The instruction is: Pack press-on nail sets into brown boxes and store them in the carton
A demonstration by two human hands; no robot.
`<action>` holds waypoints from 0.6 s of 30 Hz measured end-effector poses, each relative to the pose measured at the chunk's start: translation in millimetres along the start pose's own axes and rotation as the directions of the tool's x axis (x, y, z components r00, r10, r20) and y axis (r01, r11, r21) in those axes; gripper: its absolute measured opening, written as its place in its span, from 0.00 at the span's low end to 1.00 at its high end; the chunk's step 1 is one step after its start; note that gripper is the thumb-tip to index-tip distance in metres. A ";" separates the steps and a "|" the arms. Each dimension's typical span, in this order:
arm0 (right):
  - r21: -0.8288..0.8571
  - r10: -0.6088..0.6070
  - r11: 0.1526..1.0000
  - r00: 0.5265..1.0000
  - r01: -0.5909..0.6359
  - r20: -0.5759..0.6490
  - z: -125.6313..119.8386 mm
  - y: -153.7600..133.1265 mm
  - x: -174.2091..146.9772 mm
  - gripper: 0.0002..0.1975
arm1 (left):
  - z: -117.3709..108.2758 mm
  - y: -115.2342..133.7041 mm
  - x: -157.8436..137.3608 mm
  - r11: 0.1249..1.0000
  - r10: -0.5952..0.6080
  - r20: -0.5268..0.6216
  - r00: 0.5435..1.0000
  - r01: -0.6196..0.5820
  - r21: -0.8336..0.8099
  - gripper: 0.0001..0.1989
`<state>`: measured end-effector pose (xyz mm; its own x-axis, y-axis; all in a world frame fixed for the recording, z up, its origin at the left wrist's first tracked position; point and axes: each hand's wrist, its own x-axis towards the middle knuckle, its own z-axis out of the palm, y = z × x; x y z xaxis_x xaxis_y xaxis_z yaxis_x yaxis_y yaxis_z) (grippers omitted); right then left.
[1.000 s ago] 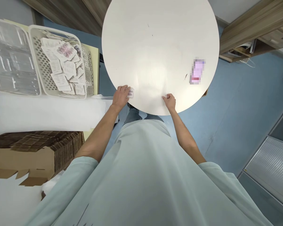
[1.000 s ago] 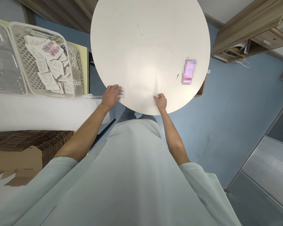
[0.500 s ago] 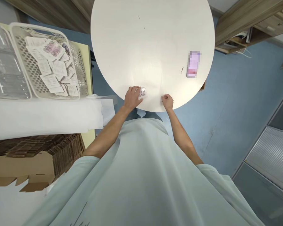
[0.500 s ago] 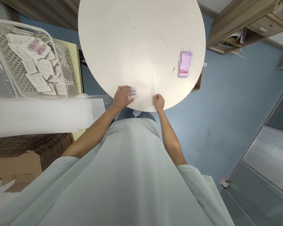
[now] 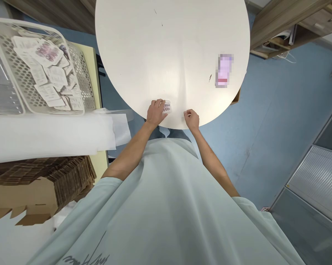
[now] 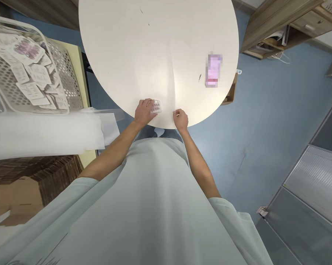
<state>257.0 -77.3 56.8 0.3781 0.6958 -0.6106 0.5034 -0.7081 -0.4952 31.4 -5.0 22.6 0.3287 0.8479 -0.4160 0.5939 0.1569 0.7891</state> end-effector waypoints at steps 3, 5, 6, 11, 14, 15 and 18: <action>-0.054 -0.115 0.992 0.993 0.116 0.014 2.2 -7.2 -8.9 0.09 | 0.1 -1.1 -1.0 1.000 0.007 0.009 1.000 -0.007 0.011 0.27; -0.107 -0.189 0.976 0.982 0.191 0.023 6.5 -11.8 -13.8 0.09 | 1.2 -3.6 -1.1 0.999 0.021 0.016 1.000 -0.022 0.036 0.28; -0.133 -0.227 0.964 0.974 0.229 0.028 9.3 -14.2 -16.0 0.09 | 2.0 -5.1 -1.2 0.997 0.031 0.021 0.999 -0.032 0.063 0.29; -0.232 -0.406 0.877 0.907 0.420 0.111 26.9 -29.2 -24.7 0.11 | 7.1 -15.9 -5.3 0.979 0.053 0.019 0.998 -0.055 0.197 0.36; -0.256 -0.471 0.826 0.864 0.503 0.177 39.1 -40.1 -26.7 0.10 | 7.0 -24.3 -11.2 0.994 -0.010 -0.127 0.992 0.024 0.108 0.37; -0.261 -0.485 0.811 0.852 0.523 0.200 43.5 -43.4 -26.5 0.10 | 6.2 -26.9 -13.4 0.995 -0.062 -0.176 0.982 0.073 0.060 0.35; -0.279 -0.492 0.785 0.830 0.553 0.261 57.1 -50.8 -24.1 0.11 | 3.7 -32.5 -18.8 0.967 -0.247 -0.215 0.945 0.226 -0.118 0.24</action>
<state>178.0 -65.0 61.3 -0.1369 0.8949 -0.4247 0.8213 -0.1371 -0.5538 8.6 -28.0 3.1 0.0056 0.8713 -0.4907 0.5622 0.4031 0.7221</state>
